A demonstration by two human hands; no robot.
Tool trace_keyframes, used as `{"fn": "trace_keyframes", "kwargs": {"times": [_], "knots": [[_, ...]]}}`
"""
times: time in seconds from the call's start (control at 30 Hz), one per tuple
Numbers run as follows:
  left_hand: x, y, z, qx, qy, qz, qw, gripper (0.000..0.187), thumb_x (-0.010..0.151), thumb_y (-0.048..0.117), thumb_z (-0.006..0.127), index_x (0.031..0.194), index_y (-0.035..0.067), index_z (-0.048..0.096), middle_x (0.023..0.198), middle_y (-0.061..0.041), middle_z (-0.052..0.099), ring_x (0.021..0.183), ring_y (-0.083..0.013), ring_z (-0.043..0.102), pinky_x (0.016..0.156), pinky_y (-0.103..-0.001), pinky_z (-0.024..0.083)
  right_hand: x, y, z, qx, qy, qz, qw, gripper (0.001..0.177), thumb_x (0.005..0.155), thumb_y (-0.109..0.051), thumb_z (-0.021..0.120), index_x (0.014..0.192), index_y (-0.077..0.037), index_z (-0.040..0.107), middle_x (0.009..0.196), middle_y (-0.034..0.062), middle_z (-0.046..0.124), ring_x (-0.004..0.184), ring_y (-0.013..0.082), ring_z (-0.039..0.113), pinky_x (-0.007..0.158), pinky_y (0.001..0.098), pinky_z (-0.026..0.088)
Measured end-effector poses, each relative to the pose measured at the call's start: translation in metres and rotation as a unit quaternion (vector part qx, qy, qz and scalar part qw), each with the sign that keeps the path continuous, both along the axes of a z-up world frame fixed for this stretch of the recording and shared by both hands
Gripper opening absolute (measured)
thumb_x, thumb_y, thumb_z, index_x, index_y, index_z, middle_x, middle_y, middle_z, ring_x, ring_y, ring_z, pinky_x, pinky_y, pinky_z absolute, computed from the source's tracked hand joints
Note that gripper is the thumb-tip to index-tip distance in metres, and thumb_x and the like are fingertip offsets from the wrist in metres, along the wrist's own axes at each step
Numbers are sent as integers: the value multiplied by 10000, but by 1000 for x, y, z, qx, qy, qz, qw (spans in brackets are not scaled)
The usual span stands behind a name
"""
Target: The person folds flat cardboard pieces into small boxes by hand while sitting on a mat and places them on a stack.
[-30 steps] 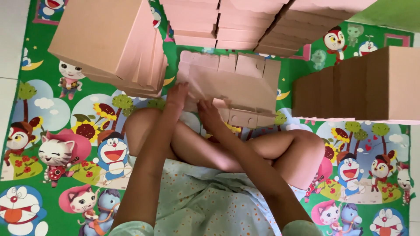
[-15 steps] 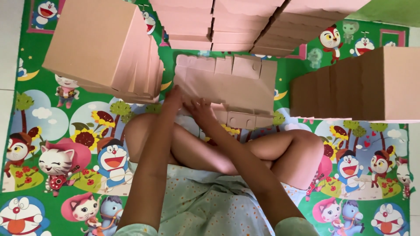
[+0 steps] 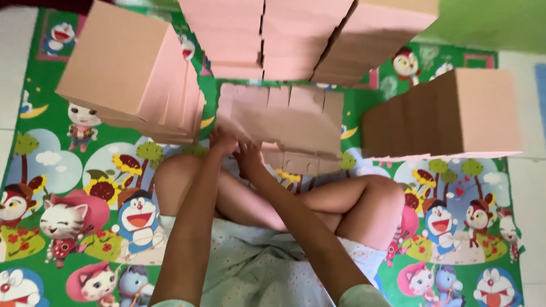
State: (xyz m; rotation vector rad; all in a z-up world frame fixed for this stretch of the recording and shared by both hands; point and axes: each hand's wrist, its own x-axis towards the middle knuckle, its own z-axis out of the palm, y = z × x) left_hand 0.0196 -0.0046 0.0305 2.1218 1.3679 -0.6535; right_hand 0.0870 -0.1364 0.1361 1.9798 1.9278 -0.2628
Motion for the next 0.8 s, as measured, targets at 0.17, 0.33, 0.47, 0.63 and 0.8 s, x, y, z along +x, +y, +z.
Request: {"fn": "trace_keyframes", "kwargs": {"times": [0.17, 0.33, 0.47, 0.63, 0.8], "knots": [[-8, -24, 65, 18, -54, -10, 998, 794, 1007, 540, 486, 1567, -1, 332, 1476, -296, 497, 1396, -422, 488, 1133, -483, 447, 62, -47, 38, 268, 447, -37, 852, 303, 827, -156, 664, 1105, -140, 783, 1084, 118, 779, 995, 340, 741, 881, 412, 582], [34, -22, 132, 186, -275, -118, 936, 138, 845, 168, 669, 957, 88, 662, 994, -184, 670, 1036, -389, 634, 944, -480, 475, 236, -82, -2, 326, 292, -188, 879, 218, 843, -220, 670, 1049, -192, 735, 1119, 92, 701, 938, 393, 722, 847, 459, 591], [142, -20, 86, 127, -347, -155, 916, 387, 881, 169, 677, 1254, 72, 662, 1215, -177, 683, 1152, -375, 658, 961, -472, 539, 325, -85, -38, 93, 44, -251, 962, 1097, 724, -319, 888, 1633, -251, 277, 1657, 116, 328, 1491, 347, 393, 1121, 549, 443], [240, -30, 63, 200, -240, -202, 928, 755, 799, 254, 804, 1447, 52, 472, 1439, -175, 533, 1348, -340, 515, 1129, -457, 430, 335, -56, -24, -24, -32, -223, 974, 1321, 628, -447, 950, 1657, -205, 158, 1748, 20, 41, 1588, 264, 160, 1239, 560, 282], [269, -20, 35, 227, -179, -221, 932, 1093, 771, 303, 890, 1621, 100, 233, 1617, -143, 392, 1491, -322, 381, 1238, -488, 293, 319, -37, 19, -68, -32, -210, 975, 1396, 574, -474, 981, 1651, -235, 125, 1744, -64, -31, 1599, 172, 95, 1267, 532, 218]]}}
